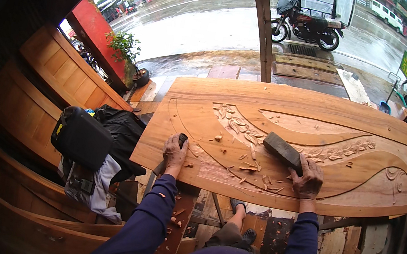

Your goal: The person carves intricate floral designs onto a large wooden panel. The person holds a chisel in one hand and strikes it repeatedly with a wooden mallet to chip away wood fragments and detail the surface patterns.

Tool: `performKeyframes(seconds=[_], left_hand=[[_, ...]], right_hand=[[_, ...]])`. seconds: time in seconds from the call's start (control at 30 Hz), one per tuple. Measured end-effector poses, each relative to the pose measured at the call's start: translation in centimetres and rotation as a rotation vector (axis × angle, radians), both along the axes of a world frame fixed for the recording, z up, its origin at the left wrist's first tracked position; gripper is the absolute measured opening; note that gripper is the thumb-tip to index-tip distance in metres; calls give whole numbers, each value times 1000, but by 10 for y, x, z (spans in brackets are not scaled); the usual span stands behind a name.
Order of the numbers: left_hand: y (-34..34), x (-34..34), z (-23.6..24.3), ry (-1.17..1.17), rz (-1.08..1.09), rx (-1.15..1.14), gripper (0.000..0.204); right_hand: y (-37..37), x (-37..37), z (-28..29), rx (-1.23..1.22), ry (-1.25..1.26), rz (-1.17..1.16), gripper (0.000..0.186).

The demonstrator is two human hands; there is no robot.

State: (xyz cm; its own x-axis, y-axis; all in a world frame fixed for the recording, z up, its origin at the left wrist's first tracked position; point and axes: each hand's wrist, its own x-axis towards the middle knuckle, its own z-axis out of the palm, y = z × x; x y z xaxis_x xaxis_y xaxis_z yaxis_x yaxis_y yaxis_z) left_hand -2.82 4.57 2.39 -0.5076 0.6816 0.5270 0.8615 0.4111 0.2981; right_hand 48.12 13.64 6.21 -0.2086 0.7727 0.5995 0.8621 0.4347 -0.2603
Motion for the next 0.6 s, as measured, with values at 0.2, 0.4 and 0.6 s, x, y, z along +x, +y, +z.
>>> performKeyframes(seconds=[0.2,0.4,0.6], left_hand=[[0,4,4,0,-6,1,46],[0,4,4,-36,21,-47,48],[0,1,2,-33,15,-39,49]], right_hand=[[1,2,-2,-12,10,0,65],[2,3,-3,-10,2,11,65],[3,2,-6,-10,-10,8,65]])
